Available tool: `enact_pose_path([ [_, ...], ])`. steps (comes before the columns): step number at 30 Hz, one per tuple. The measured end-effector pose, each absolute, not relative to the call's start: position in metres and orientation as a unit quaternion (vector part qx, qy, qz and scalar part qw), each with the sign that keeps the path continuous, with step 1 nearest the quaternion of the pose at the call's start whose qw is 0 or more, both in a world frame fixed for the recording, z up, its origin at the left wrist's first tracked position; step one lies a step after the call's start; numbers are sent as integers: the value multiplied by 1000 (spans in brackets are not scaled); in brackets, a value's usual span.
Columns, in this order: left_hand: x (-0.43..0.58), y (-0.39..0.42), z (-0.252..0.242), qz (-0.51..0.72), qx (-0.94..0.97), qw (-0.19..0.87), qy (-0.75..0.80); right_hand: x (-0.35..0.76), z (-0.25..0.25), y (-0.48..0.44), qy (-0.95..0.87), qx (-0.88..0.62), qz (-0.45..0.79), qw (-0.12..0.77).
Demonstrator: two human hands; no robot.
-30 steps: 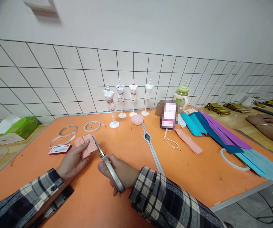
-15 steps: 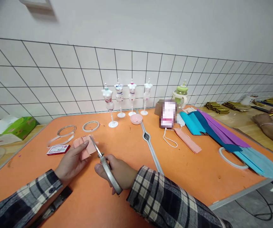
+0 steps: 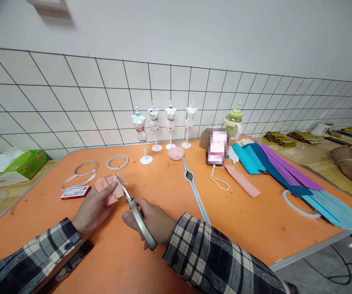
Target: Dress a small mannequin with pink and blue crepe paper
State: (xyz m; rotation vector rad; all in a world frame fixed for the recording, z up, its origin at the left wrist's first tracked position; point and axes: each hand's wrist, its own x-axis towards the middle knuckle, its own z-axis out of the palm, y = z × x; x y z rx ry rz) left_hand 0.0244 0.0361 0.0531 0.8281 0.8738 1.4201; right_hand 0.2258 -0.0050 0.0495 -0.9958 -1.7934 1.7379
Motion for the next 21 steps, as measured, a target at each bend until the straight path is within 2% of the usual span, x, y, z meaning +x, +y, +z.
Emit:
enact_pose_path([
  [21, 24, 37, 50, 610, 354, 598, 381, 222, 49, -8, -641, -379, 624, 237],
])
